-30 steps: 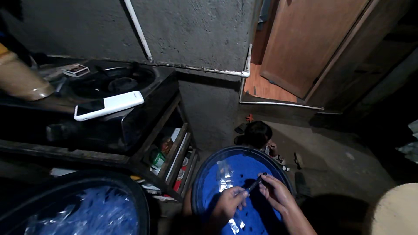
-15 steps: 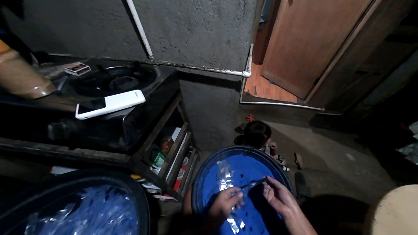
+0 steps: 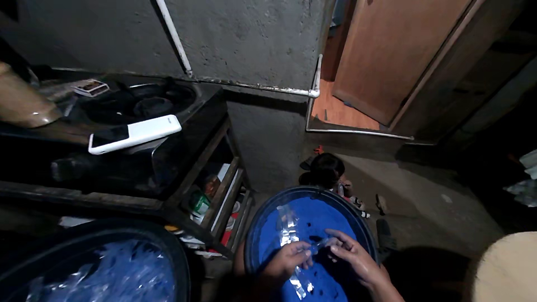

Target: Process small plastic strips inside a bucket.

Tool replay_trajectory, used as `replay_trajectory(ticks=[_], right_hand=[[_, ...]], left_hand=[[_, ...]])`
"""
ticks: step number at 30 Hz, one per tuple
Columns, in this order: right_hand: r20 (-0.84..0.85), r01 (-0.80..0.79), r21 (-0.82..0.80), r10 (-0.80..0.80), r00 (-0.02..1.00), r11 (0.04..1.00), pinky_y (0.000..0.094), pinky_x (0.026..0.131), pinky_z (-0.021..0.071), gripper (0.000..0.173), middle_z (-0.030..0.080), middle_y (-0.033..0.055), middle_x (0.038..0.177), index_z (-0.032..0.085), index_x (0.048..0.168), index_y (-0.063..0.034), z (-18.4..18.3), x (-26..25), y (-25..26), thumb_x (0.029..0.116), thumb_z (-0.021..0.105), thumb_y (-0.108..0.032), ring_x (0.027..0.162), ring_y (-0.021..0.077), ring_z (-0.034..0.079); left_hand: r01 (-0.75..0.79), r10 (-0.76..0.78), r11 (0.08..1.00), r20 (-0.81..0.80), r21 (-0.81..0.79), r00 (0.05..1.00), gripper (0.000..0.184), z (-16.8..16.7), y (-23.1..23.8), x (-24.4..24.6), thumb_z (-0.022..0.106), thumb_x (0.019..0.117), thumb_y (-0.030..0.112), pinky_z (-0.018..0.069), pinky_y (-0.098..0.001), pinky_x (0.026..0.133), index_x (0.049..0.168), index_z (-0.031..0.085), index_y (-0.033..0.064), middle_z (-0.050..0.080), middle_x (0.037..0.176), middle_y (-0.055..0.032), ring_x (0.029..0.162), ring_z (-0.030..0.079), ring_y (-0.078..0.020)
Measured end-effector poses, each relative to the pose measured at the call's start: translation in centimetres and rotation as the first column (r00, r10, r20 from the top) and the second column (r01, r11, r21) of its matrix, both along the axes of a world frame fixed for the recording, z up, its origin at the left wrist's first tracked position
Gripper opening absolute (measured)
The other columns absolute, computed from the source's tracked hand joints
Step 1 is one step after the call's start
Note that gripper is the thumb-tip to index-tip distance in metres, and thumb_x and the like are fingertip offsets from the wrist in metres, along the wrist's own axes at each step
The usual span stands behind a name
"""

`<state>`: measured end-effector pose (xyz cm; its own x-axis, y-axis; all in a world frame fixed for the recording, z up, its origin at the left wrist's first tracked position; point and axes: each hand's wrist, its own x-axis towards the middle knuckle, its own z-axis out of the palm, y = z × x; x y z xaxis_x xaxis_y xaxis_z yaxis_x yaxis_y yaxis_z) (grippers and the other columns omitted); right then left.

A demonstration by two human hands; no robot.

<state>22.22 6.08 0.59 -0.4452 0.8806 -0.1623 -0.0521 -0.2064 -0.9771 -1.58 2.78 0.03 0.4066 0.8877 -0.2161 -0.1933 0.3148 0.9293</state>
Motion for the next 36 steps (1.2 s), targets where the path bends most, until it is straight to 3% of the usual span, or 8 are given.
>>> replay_trajectory(ticks=[6,10,12,19,24,30,33,36], right_hand=[[0.221,0.049,0.155,-0.083,0.972,0.987,0.0222,0.077,0.0557,0.017,0.071,-0.0029,0.089,0.072,0.109,-0.0034,1.0,-0.5,0.3,0.0942,0.067,-0.01,0.08,0.0026,0.065],[0.42,0.115,0.163,-0.174,0.891,0.98,0.0249,0.081,0.0539,0.019,0.071,0.0016,0.096,0.072,0.112,-0.004,0.9,0.8,0.5,0.0985,0.064,-0.014,0.085,0.005,0.064],[0.491,0.101,0.162,-0.169,0.855,0.982,0.0273,0.081,0.0536,0.021,0.071,0.0023,0.097,0.072,0.115,-0.0054,0.8,1.5,0.3,0.0994,0.064,-0.018,0.086,0.0064,0.064],[0.596,0.041,0.11,-0.099,0.797,0.993,0.0342,0.087,0.0538,0.028,0.07,0.006,0.102,0.07,0.121,-0.0063,0.6,3.6,-0.7,0.1007,0.063,-0.025,0.091,0.0124,0.065],[0.609,0.034,0.049,-0.057,0.791,0.998,0.035,0.09,0.053,0.027,0.07,0.0069,0.104,0.071,0.12,-0.0069,0.4,4.0,-1.2,0.1018,0.063,-0.024,0.095,0.0128,0.065],[0.381,-0.119,-0.055,0.131,0.915,0.991,0.0282,0.08,0.0531,0.036,0.066,0.0009,0.093,0.065,0.126,-0.003,-1.2,3.0,-1.9,0.0913,0.071,-0.011,0.083,0.0078,0.062],[0.021,-0.129,-0.04,0.13,0.991,0.991,0.0272,0.08,0.0569,0.058,0.07,-0.0018,0.098,0.053,0.139,-0.0047,-1.0,1.5,-1.6,0.0852,0.074,-0.011,0.086,0.0077,0.067],[-0.126,-0.037,0.039,0.042,0.991,0.999,0.0254,0.074,0.058,0.025,0.074,-0.0013,0.089,0.072,0.114,-0.0066,0.5,0.3,-1.0,0.0894,0.071,-0.01,0.077,0.0073,0.068]], left_hand=[[0.066,-0.055,0.997,-0.298,0.028,0.953,0.021,0.0,0.4,0.4,0.053,0.1046,0.015,0.052,-0.0232,0.069,0.115,0.063,-0.0012,0.062,0.081,0.0012,0.069,0.059,-0.0046],[0.457,-0.205,0.888,-0.856,0.04,0.474,0.037,2.7,1.7,1.9,0.045,0.1091,0.023,0.0474,-0.0554,0.103,0.126,0.064,-0.0037,0.067,0.119,-0.0251,0.114,0.065,-0.0384],[0.571,-0.199,0.82,-0.957,-0.046,0.209,0.031,3.0,1.7,3.7,0.046,0.1067,0.017,0.0485,-0.061,0.099,0.121,0.065,-0.003,0.067,0.12,-0.0256,0.117,0.063,-0.0437],[0.569,-0.312,0.796,-0.945,-0.206,0.094,0.03,2.7,3.8,4.1,0.056,0.102,0.018,0.047,-0.0651,0.097,0.111,0.067,-0.0076,0.065,0.118,-0.0292,0.117,0.061,-0.047],[0.572,-0.37,0.799,-0.901,-0.183,0.229,0.036,1.9,5.4,2.4,0.055,0.1042,0.023,0.0438,-0.0625,0.103,0.117,0.067,-0.0082,0.065,0.12,-0.0294,0.118,0.061,-0.0438],[0.292,-0.293,0.955,-0.302,-0.049,0.907,0.016,1.0,4.1,-0.2,0.056,0.103,0.016,0.0517,-0.0223,0.067,0.111,0.064,0.0036,0.063,0.08,0.005,0.068,0.058,-0.0032],[0.269,-0.276,0.96,-0.11,-0.082,0.955,0.019,1.1,2.9,-0.2,0.06,0.0978,0.006,0.0567,-0.0232,0.07,0.116,0.061,0.0039,0.068,0.083,0.0052,0.071,0.065,-0.0045],[0.294,-0.296,0.952,-0.015,-0.083,0.955,0.022,0.9,2.2,0.1,0.062,0.0943,0.004,0.0567,-0.0212,0.067,0.117,0.063,0.0071,0.07,0.084,0.0059,0.07,0.066,-0.0036]])
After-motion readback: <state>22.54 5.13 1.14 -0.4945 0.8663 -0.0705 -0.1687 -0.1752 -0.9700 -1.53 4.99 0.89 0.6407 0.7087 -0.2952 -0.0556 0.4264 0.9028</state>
